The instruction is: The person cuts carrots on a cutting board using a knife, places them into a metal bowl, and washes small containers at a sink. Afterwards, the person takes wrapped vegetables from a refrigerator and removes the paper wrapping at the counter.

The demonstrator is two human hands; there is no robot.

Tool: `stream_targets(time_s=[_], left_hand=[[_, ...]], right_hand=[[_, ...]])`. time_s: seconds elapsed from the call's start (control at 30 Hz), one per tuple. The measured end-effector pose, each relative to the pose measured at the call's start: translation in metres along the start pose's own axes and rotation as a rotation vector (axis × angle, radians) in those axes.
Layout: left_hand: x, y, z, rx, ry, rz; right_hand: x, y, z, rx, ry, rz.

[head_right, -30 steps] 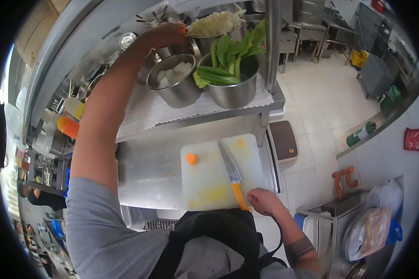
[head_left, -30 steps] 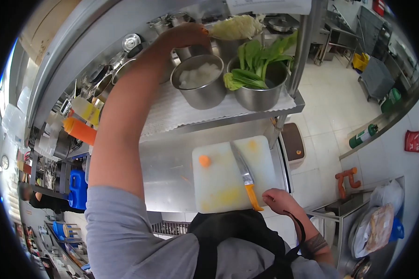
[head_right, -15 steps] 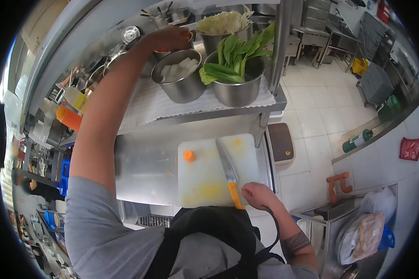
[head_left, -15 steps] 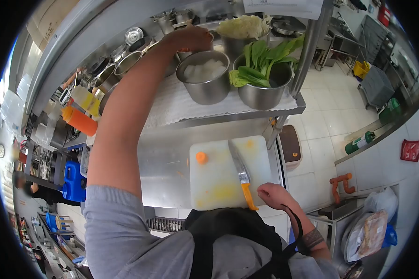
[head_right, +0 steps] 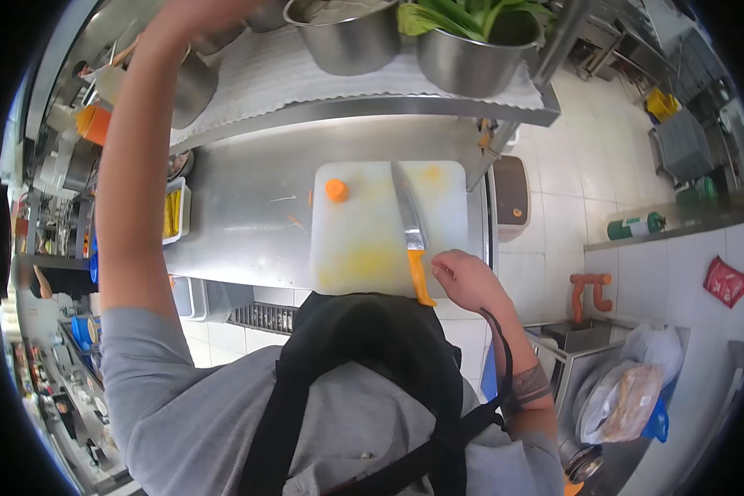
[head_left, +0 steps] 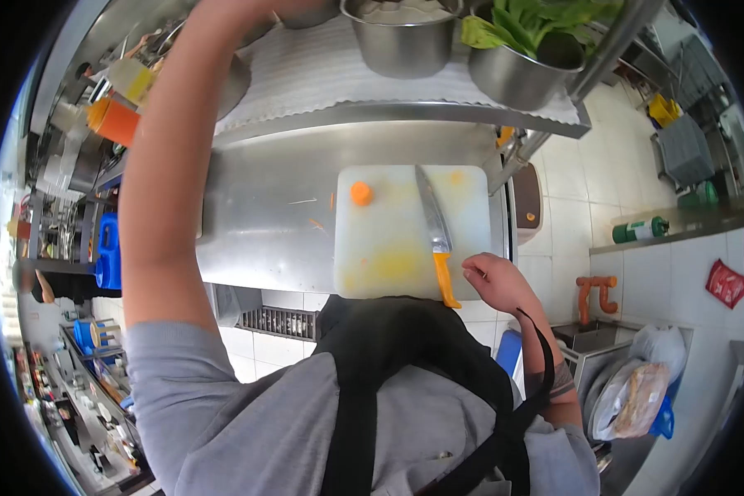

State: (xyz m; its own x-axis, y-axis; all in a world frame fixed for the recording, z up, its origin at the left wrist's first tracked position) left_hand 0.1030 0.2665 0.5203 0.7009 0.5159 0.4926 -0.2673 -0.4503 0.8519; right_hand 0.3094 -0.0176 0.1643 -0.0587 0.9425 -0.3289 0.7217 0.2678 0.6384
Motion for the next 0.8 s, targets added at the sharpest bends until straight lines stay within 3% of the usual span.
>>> stream_targets(time_s=[0.07,0.13,0.23,0.3,0.33,0.43,0.67,0.73,0.8], left_hand=[[-0.053,0.025,0.027,0.127,-0.288,0.225],[-0.117,0.041,0.056,-0.067,-0.434,0.184],[-0.194,0.007,0.088,-1.052,-0.352,-0.441],[-0.249,-0.045,0.112,-1.138,-0.176,-0.773],[-0.282,-0.077,0.116,-0.992,-0.1,-0.873],[-0.349,-0.144,0.122,-0.447,0.124,-1.193],[-0.43,-0.202,0.136,-0.752,0.187,-1.079],[-0.434,-0.205,0.134,-0.732,0.22,-1.039],[-0.441,-0.218,0.13,-0.708,0.244,-1.005]], right_hand=[[0.007,0.01,-0.005,-0.015,0.092,0.071],[0.008,0.026,-0.015,-0.021,0.157,0.161],[0.005,0.093,-0.068,0.167,0.32,0.618],[0.006,0.135,-0.104,0.234,0.432,0.802],[0.007,0.154,-0.122,0.282,0.475,0.859],[0.017,0.192,-0.163,0.129,0.313,0.84],[0.011,0.217,-0.165,0.068,0.174,0.799],[-0.008,0.224,-0.148,0.165,0.32,0.743],[-0.042,0.221,-0.153,0.12,0.262,0.806]])
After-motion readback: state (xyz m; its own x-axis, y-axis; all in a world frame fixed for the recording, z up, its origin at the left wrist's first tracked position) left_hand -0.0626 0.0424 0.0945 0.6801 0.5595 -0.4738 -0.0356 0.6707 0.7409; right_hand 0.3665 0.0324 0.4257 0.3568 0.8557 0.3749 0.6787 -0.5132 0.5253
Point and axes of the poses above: each hand's wrist, its own x-axis towards the middle knuckle, its own y-axis out of the back of the hand, z = x × y, the point moved 5 cm from there along x, towards the middle knuckle, and after that the axes turned 6 degrees about -y, right-handed, at the moved point
